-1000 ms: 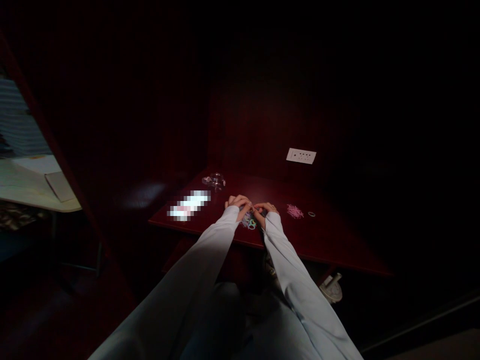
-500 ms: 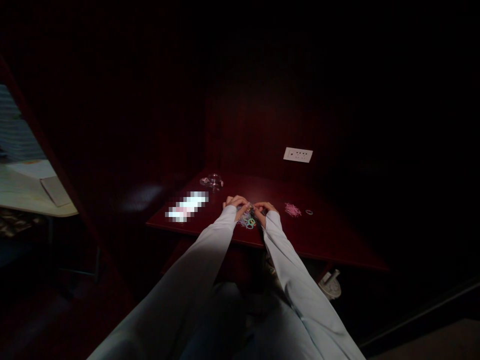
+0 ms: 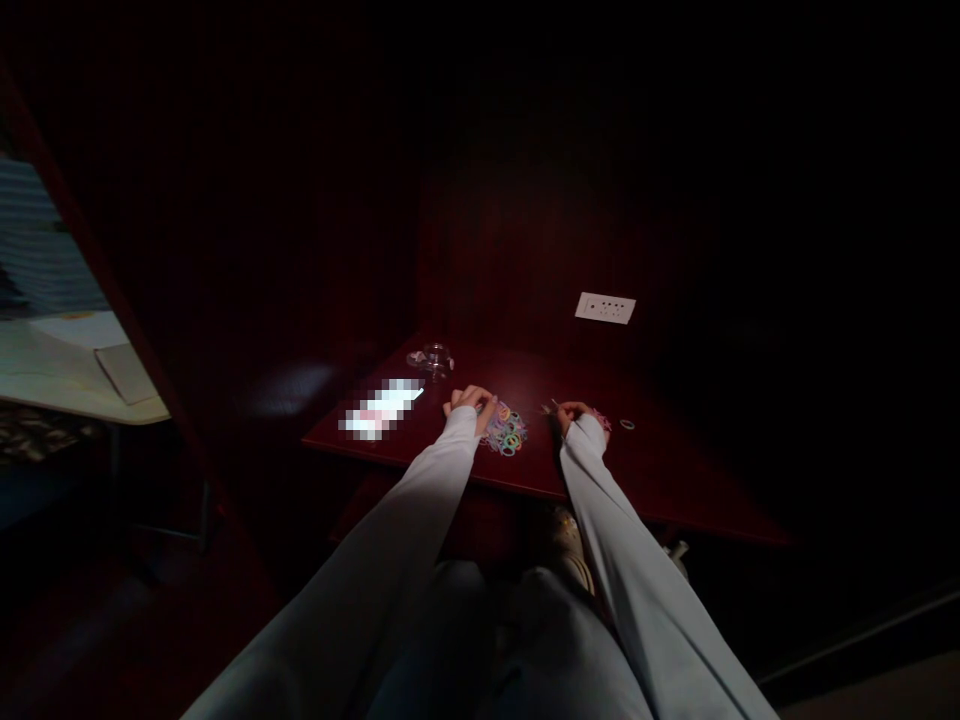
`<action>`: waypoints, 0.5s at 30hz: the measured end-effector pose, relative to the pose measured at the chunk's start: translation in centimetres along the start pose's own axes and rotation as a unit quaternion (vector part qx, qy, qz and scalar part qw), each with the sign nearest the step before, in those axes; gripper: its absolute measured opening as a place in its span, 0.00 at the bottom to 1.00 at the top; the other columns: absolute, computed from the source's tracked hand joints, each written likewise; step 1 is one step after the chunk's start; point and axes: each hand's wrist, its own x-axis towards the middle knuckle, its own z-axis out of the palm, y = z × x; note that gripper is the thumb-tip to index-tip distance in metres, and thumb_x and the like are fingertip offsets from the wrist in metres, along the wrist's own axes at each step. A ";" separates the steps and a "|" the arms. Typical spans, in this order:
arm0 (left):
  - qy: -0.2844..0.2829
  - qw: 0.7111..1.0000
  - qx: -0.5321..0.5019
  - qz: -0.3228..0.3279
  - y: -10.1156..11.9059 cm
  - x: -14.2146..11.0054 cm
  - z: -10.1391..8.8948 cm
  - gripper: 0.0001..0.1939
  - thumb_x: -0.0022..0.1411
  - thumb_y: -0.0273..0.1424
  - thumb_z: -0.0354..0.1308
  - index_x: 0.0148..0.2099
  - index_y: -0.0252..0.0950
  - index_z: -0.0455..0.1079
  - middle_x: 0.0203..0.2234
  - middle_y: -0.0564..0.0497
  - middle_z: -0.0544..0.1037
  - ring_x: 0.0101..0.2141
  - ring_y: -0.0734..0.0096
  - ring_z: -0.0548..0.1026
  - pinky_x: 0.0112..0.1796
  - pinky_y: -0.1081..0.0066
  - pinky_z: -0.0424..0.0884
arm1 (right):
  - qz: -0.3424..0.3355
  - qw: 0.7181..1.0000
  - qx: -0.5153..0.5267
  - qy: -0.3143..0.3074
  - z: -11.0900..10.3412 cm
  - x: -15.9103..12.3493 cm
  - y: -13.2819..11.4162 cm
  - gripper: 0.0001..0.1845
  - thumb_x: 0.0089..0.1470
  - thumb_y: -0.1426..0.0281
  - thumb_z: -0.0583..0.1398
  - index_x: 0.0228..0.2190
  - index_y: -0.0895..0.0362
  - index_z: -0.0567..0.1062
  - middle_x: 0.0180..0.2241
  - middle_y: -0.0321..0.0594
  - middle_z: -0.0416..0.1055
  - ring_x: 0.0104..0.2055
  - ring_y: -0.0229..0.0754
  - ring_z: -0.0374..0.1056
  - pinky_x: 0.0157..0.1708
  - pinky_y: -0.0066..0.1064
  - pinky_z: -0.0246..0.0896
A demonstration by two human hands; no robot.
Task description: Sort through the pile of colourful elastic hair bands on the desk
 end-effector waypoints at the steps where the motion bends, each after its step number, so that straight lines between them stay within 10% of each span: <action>1: 0.004 1.000 -0.001 -0.004 -0.1 0.1 0.0 0.07 0.70 0.32 0.56 0.37 0.42 0.73 0.45 0.55 0.81 0.50 0.62 0.70 0.53 0.59 0.59 | 0.019 0.999 -0.026 0.001 -0.1 0.2 0.1 0.16 0.58 0.57 0.59 0.31 0.54 0.80 0.28 0.40 0.74 0.37 0.46 0.66 0.47 0.40 0.56; 15: 0.009 1.000 -0.012 0.000 -0.3 0.0 -0.1 0.06 0.66 0.27 0.58 0.37 0.43 0.72 0.45 0.54 0.80 0.51 0.61 0.70 0.53 0.60 0.59 | 0.070 0.997 -0.021 0.013 0.4 0.6 0.2 0.15 0.56 0.64 0.56 0.36 0.52 0.83 0.40 0.46 0.77 0.48 0.53 0.64 0.55 0.48 0.54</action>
